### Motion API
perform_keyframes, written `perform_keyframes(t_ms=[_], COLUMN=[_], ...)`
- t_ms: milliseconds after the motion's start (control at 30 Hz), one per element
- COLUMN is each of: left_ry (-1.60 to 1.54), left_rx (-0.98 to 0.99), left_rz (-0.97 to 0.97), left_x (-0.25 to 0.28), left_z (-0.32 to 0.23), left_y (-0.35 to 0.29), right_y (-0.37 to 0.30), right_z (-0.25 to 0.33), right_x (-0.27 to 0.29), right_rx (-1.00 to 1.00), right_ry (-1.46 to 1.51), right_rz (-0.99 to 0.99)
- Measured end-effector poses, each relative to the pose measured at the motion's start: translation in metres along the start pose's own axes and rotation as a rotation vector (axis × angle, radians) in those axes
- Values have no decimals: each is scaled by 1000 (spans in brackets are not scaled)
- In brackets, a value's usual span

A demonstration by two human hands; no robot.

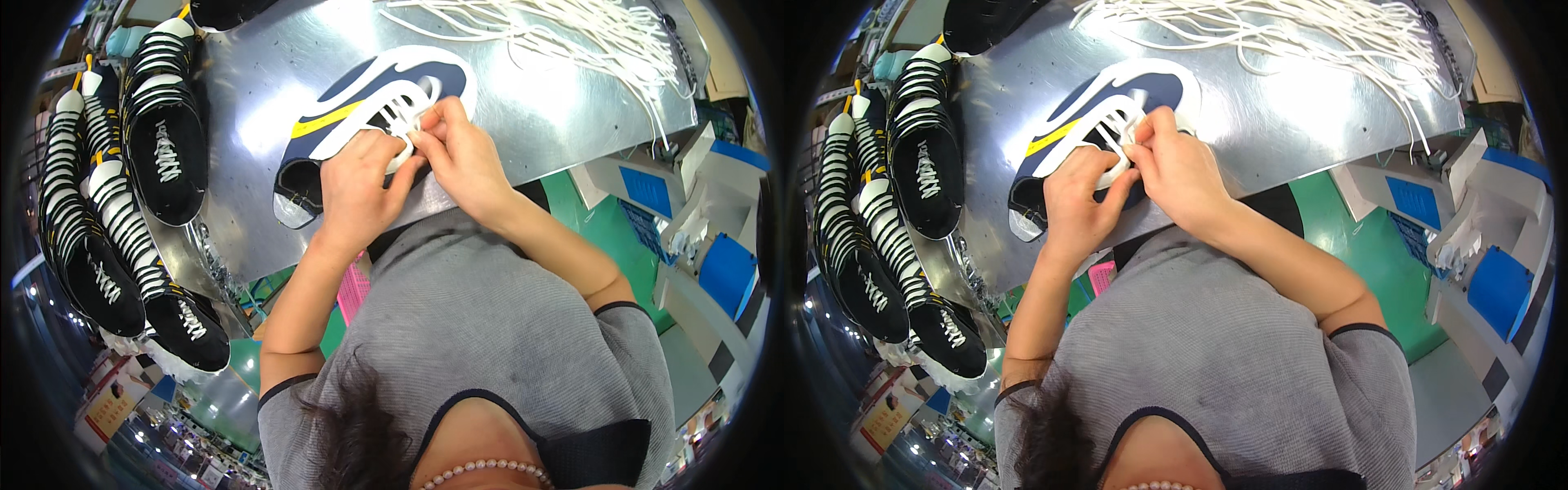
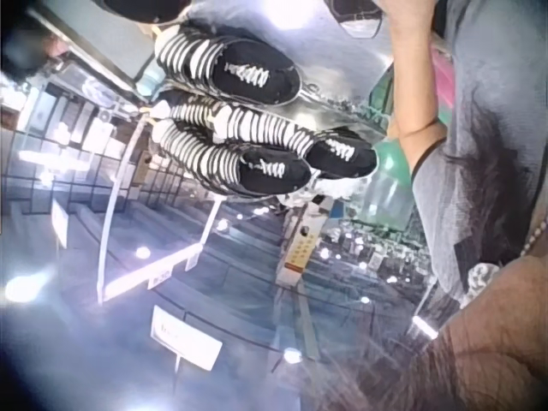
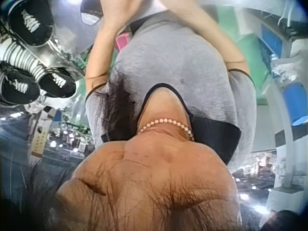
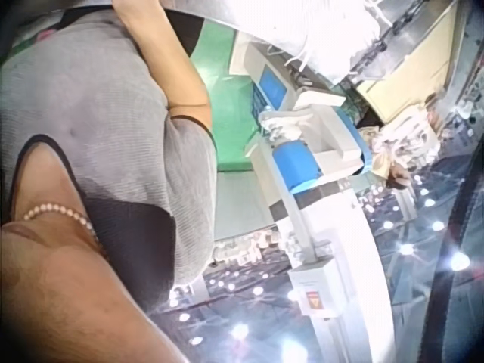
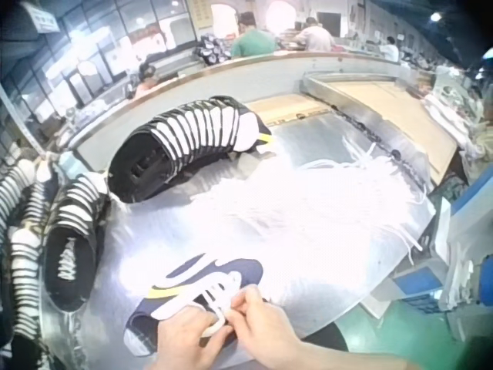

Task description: The person threads white shoelaces through the eyelets of a blue and white shoe, using a small tool to push the laces through, and then places the shoe onto a stack of similar shoes.

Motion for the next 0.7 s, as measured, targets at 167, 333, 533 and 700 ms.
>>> perform_keyframes(t_ms=[167,333,533,700], left_ry=[182,340,336,365], left_rx=[-9,-125,-180,-194], left_rz=[-13,-70,-132,-134], left_x=[9,19,16,11], left_z=[-8,-10,-18,-16], left_y=[-10,-17,-21,-27], right_y=[-12,-6,5,23], right_z=[13,29,65,50], right_x=[27,100,17,10], right_rx=[12,264,646,325], right_ry=[-99,-236,-595,-691], right_rz=[248,-41,258,437])
Point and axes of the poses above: each hand's wrist, its own y-axis towards the middle knuckle, its own x-axis out of the back of the hand, z = x × y, the point moved 5 cm from there along y, towards the middle knuckle, and after that the axes turned 4 degrees about z, right-handed, at the moved point
